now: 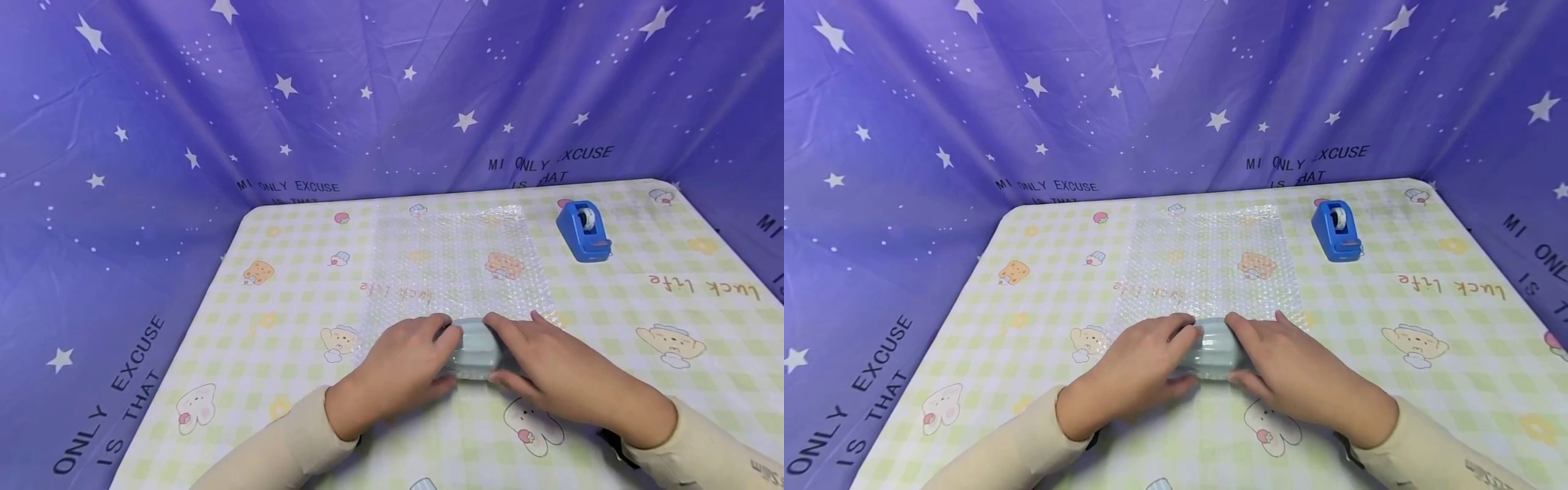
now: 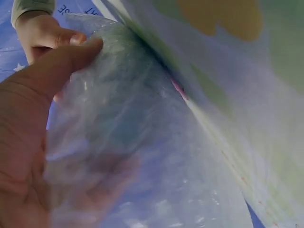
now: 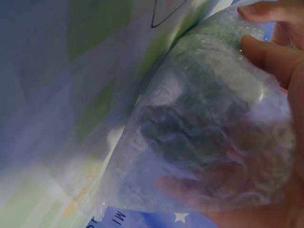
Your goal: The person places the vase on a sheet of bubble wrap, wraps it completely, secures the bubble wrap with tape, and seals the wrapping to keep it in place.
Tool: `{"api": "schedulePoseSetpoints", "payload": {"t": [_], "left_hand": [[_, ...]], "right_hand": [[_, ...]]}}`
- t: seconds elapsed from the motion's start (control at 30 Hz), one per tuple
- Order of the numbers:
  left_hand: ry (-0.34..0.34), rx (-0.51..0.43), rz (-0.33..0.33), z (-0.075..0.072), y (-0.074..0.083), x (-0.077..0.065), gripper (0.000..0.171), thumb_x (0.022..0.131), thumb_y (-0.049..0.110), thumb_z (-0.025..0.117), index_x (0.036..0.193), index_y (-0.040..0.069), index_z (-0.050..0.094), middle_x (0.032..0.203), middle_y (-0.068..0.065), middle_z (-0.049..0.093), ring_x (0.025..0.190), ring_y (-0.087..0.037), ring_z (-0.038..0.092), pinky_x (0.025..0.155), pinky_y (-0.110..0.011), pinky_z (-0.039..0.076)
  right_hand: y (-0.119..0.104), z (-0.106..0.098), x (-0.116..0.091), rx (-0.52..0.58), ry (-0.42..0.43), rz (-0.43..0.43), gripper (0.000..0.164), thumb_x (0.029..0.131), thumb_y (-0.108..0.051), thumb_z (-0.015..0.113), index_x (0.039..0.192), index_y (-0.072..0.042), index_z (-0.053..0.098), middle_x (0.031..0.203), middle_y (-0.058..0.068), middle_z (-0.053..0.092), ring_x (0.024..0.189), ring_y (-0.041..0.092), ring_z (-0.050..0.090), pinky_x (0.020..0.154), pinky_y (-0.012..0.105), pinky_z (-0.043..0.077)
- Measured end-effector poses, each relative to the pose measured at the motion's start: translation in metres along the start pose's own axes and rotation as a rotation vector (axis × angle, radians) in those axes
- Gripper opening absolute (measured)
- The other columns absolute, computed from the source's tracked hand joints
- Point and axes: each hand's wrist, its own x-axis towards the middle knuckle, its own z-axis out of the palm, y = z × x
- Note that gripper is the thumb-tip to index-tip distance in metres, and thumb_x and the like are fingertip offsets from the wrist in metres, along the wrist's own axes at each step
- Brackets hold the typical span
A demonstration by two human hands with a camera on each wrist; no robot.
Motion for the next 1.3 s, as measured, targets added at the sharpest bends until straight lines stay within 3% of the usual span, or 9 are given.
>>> {"api": "schedulePoseSetpoints", "payload": {"t": [0.2, 0.53, 1.0, 1.07, 1.17, 1.3], "left_hand": [[0.027, 0.021, 0.013, 0.002, -0.001, 0.000, 0.045, 0.083, 0.046, 0.081, 0.111, 0.016, 0.063, 0.114, -0.002, 0.070, 0.093, -0.014, 0.073, 0.082, -0.032, 0.058], [0.034, -0.033, 0.016, 0.002, -0.006, 0.000, 0.045, 0.083, 0.046, 0.083, 0.110, 0.015, 0.064, 0.110, -0.001, 0.073, 0.092, -0.014, 0.074, 0.081, -0.033, 0.059], [-0.073, -0.138, 0.004, 0.000, -0.018, 0.007, 0.046, 0.085, 0.043, 0.083, 0.114, 0.015, 0.062, 0.110, 0.002, 0.070, 0.090, -0.011, 0.071, 0.081, -0.031, 0.058], [-0.094, -0.162, -0.005, 0.000, -0.021, 0.009, 0.046, 0.085, 0.044, 0.082, 0.115, 0.016, 0.061, 0.110, 0.002, 0.070, 0.090, -0.010, 0.069, 0.081, -0.031, 0.057], [-0.122, -0.197, -0.012, -0.001, -0.025, 0.011, 0.047, 0.085, 0.044, 0.082, 0.116, 0.016, 0.060, 0.109, 0.003, 0.069, 0.086, -0.008, 0.066, 0.078, -0.029, 0.056], [-0.141, -0.223, -0.007, -0.004, -0.029, 0.014, 0.047, 0.085, 0.043, 0.083, 0.113, 0.015, 0.059, 0.101, 0.004, 0.066, 0.077, -0.007, 0.058, 0.071, -0.026, 0.052]], "right_hand": [[0.002, 0.000, 0.001, -0.005, -0.020, -0.012, 0.074, 0.094, -0.041, 0.074, 0.149, -0.005, 0.042, 0.130, 0.003, 0.067, 0.122, 0.027, 0.066, 0.102, 0.071, 0.043], [0.004, -0.003, 0.005, 0.001, -0.039, -0.036, 0.071, 0.095, -0.041, 0.072, 0.149, -0.008, 0.041, 0.125, 0.000, 0.070, 0.121, 0.023, 0.067, 0.102, 0.073, 0.041], [0.009, -0.012, 0.015, 0.082, -0.133, 0.022, 0.071, 0.094, -0.048, 0.072, 0.147, -0.012, 0.041, 0.117, -0.009, 0.070, 0.108, 0.010, 0.069, 0.097, 0.071, 0.046], [0.009, -0.014, 0.017, 0.087, -0.142, 0.029, 0.071, 0.094, -0.049, 0.072, 0.147, -0.013, 0.041, 0.115, -0.011, 0.069, 0.102, 0.005, 0.067, 0.097, 0.067, 0.048], [0.011, -0.016, 0.019, 0.106, -0.164, 0.019, 0.069, 0.095, -0.050, 0.069, 0.147, -0.014, 0.041, 0.107, -0.013, 0.067, 0.091, 0.001, 0.064, 0.089, 0.051, 0.054], [0.014, -0.020, 0.025, 0.143, -0.207, 0.017, 0.068, 0.096, -0.049, 0.069, 0.147, -0.015, 0.040, 0.100, -0.012, 0.064, 0.083, -0.001, 0.059, 0.075, 0.035, 0.052]]}}
